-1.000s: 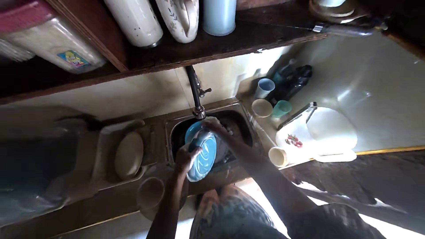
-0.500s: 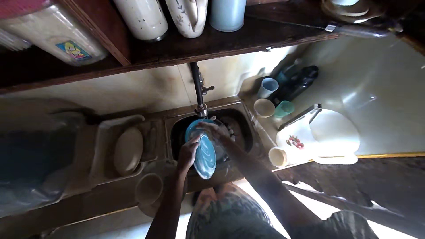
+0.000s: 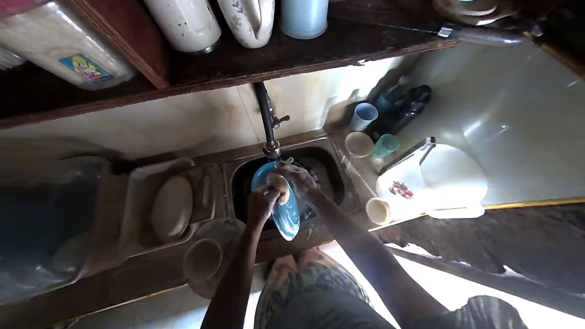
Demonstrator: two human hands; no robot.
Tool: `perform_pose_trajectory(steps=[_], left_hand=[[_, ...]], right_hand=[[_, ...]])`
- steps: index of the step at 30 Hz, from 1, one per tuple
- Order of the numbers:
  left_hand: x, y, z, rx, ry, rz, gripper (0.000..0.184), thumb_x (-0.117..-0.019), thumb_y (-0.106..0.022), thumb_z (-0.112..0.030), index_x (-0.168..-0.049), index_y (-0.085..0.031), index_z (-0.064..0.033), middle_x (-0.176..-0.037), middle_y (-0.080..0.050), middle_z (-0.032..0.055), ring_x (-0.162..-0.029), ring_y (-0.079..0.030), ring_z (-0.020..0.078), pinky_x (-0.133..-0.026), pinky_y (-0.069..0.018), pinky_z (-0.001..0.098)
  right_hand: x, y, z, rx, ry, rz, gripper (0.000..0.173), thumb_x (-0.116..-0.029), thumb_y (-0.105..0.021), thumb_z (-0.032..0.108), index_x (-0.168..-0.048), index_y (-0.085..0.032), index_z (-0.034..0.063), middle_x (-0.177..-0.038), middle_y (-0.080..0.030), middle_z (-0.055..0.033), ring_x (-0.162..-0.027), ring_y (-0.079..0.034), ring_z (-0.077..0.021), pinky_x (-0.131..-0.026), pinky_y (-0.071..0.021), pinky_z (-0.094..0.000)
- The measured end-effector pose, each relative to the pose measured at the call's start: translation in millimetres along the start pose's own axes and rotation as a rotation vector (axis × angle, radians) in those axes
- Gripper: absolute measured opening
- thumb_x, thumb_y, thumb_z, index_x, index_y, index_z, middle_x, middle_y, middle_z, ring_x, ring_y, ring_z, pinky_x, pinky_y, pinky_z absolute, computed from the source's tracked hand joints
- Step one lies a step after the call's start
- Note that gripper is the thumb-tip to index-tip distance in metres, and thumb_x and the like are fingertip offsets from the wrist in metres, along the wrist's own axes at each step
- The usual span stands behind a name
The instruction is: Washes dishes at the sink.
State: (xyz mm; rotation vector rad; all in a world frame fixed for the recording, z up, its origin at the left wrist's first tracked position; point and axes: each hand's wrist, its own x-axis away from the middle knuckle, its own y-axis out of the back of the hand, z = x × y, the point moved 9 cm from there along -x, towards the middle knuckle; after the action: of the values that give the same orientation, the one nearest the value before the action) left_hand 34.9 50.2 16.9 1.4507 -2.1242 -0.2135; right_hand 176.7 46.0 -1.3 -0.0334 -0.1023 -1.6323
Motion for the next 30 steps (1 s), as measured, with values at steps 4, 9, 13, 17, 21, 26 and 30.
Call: perform_pose_trajectory(steps=[4, 9, 13, 17, 21, 26, 30], left_hand=[[-0.2, 4.4, 6.0, -0.029, -0.011, -0.014, 0.016, -0.0986, -0.065, -0.011, -0.102, -0.073, 0.0014, -0.084, -0.068, 0.0079, -0.064, -0.057, 0.0087, -0.063, -0.05, 0.028], [7.0, 15.9, 2.8, -0.11, -0.032, -0.04, 0.016, -0.0989, -0.064, -0.012, -0.1, -0.073, 0.0015, -0.089, -0.07, 0.0104, -0.075, -0.06, 0.0129, -0.075, -0.0508, 0.0348], [8.8, 21.4, 5.2, -0.078, -0.05, -0.065, 0.015, -0.0978, -0.064, -0.009, -0.099, -0.073, 0.0024, -0.088, -0.069, 0.0093, -0.075, -0.059, 0.0101, -0.075, -0.0502, 0.032], [6.3, 18.9, 7.7, -0.066, -0.072, -0.077, 0.015, -0.0978, -0.065, -0.01, -0.098, -0.073, 0.0024, -0.085, -0.069, 0.009, -0.071, -0.059, 0.0095, -0.071, -0.0506, 0.0304], [1.2, 21.7, 18.5, -0.031, -0.064, -0.1, 0.016, -0.0984, -0.064, -0.01, -0.099, -0.072, 0.0029, -0.086, -0.068, 0.0079, -0.071, -0.059, 0.0087, -0.07, -0.0512, 0.0296], [-7.5, 22.0, 24.6, -0.07, -0.062, -0.105, 0.018, -0.0985, -0.064, -0.01, -0.103, -0.071, 0.0056, -0.095, -0.07, 0.0137, -0.082, -0.062, 0.0136, -0.08, -0.0521, 0.0352], [-25.2, 15.0, 29.9, -0.107, -0.094, -0.066, 0.021, -0.0988, -0.062, -0.012, -0.103, -0.072, 0.0062, -0.102, -0.07, 0.0173, -0.094, -0.064, 0.0197, -0.089, -0.051, 0.0424]], right_hand=[[-7.7, 25.8, -10.8, 0.03, 0.019, -0.062, 0.031, -0.1042, -0.054, 0.019, -0.121, -0.073, 0.0013, -0.142, -0.061, -0.0159, -0.139, -0.051, -0.0263, -0.116, -0.0403, -0.0441], [5.1, 85.3, -9.2, -0.102, -0.166, -0.327, 0.034, -0.1058, -0.054, 0.02, -0.125, -0.067, -0.0045, -0.128, -0.069, -0.0154, -0.119, -0.064, -0.02, -0.104, -0.0494, -0.0396], [17.9, 120.2, -15.3, -0.251, -0.25, -0.512, 0.027, -0.1042, -0.057, 0.016, -0.122, -0.067, -0.0014, -0.117, -0.071, -0.0101, -0.104, -0.064, -0.0127, -0.091, -0.0522, -0.0316], [17.8, 118.8, -15.6, -0.299, -0.248, -0.398, 0.021, -0.1061, -0.056, 0.022, -0.105, -0.067, 0.005, -0.093, -0.069, 0.0003, -0.075, -0.061, -0.0031, -0.069, -0.0523, -0.0211], [29.6, 126.3, 35.1, -0.035, -0.168, -0.296, 0.033, -0.112, -0.039, 0.029, -0.104, -0.059, 0.0035, -0.066, -0.051, 0.0032, -0.053, -0.049, -0.0044, -0.053, -0.0453, -0.0216], [91.7, 185.3, 124.0, 0.47, -0.064, -0.42, 0.032, -0.1099, -0.046, 0.023, -0.121, -0.063, -0.0021, -0.081, -0.06, -0.0074, -0.062, -0.053, -0.0109, -0.06, -0.0491, -0.0302], [159.1, 228.6, 148.3, 0.35, 0.006, -0.609, 0.021, -0.1074, -0.048, 0.024, -0.097, -0.059, 0.0086, -0.063, -0.05, 0.0082, -0.05, -0.048, -0.0008, -0.048, -0.0446, -0.0201]])
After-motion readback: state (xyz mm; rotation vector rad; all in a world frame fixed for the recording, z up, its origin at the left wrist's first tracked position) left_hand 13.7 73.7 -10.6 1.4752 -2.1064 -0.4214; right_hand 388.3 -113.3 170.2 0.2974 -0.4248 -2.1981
